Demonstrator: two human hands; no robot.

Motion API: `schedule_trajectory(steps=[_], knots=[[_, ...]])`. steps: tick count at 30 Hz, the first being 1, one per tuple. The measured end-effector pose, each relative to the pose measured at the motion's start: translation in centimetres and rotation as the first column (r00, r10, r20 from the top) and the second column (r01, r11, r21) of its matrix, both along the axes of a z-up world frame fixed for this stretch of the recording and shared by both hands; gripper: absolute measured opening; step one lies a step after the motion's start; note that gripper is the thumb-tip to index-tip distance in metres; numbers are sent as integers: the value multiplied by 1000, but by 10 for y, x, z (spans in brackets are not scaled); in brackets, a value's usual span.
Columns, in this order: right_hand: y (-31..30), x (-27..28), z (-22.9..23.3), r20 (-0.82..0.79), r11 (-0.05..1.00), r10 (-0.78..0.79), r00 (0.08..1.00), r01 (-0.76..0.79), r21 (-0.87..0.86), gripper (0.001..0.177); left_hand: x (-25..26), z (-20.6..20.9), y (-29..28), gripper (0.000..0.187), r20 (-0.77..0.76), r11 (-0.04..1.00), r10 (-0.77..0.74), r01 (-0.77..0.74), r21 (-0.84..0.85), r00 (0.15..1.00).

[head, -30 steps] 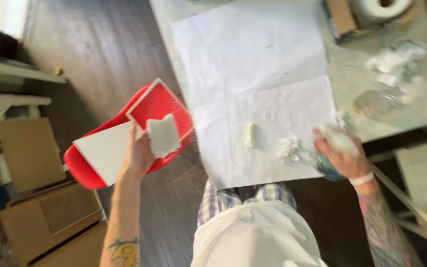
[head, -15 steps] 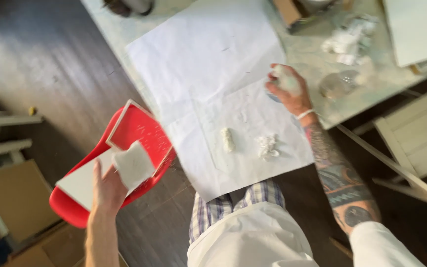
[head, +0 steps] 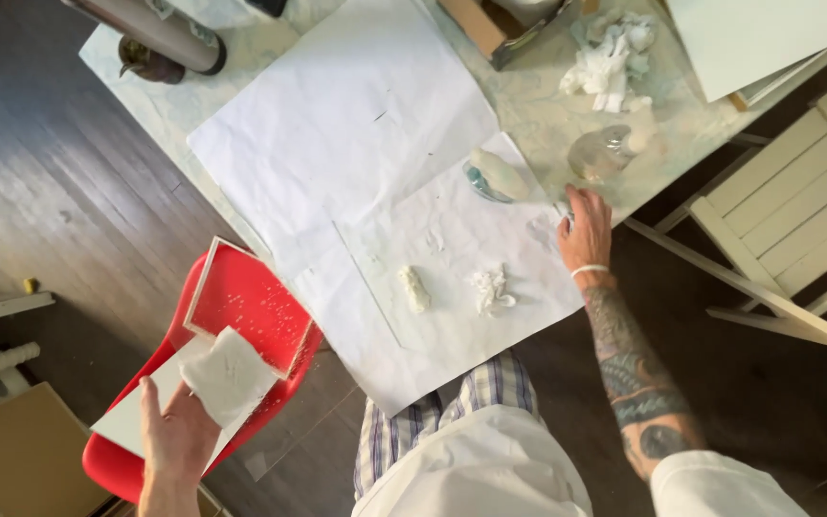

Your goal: Cleaning a transparent glass or acrylic sheet using a spray cleaner and paper towels in a workshop environment.

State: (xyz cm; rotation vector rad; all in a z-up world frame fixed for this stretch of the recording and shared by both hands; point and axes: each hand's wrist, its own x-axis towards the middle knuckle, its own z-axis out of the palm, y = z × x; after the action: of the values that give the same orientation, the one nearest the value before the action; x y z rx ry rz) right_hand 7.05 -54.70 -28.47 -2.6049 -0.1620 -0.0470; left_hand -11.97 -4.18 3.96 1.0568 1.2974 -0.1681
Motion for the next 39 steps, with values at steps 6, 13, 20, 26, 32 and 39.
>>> schedule_trajectory(steps=[6, 13, 20, 26, 32, 39], knots=[[-18, 17, -11, -121, 992, -102, 987, 111, 68, 35, 0, -2, 12, 86, 16, 998, 12, -11, -58, 1000], [104, -83, -8, -57, 885, -106, 993, 120, 450, 38, -25, -33, 42, 78, 175, 964, 199, -161, -211, 964], [308, -65, -77, -234, 873, 63, 970, 60, 483, 34, -49, -67, 70, 89, 152, 949, 197, -150, -277, 968], [369, -39, -85, -170, 929, 78, 982, -10, 369, 31, -55, -69, 87, 87, 195, 950, 153, -90, -299, 969], [379, -39, -91, -140, 949, 3, 990, 42, 311, 27, -61, -82, 96, 88, 230, 944, 175, -96, -317, 957], [388, -43, -93, -270, 934, -123, 955, 203, 293, 22, -64, -85, 101, 88, 210, 933, 170, -89, -348, 963]])
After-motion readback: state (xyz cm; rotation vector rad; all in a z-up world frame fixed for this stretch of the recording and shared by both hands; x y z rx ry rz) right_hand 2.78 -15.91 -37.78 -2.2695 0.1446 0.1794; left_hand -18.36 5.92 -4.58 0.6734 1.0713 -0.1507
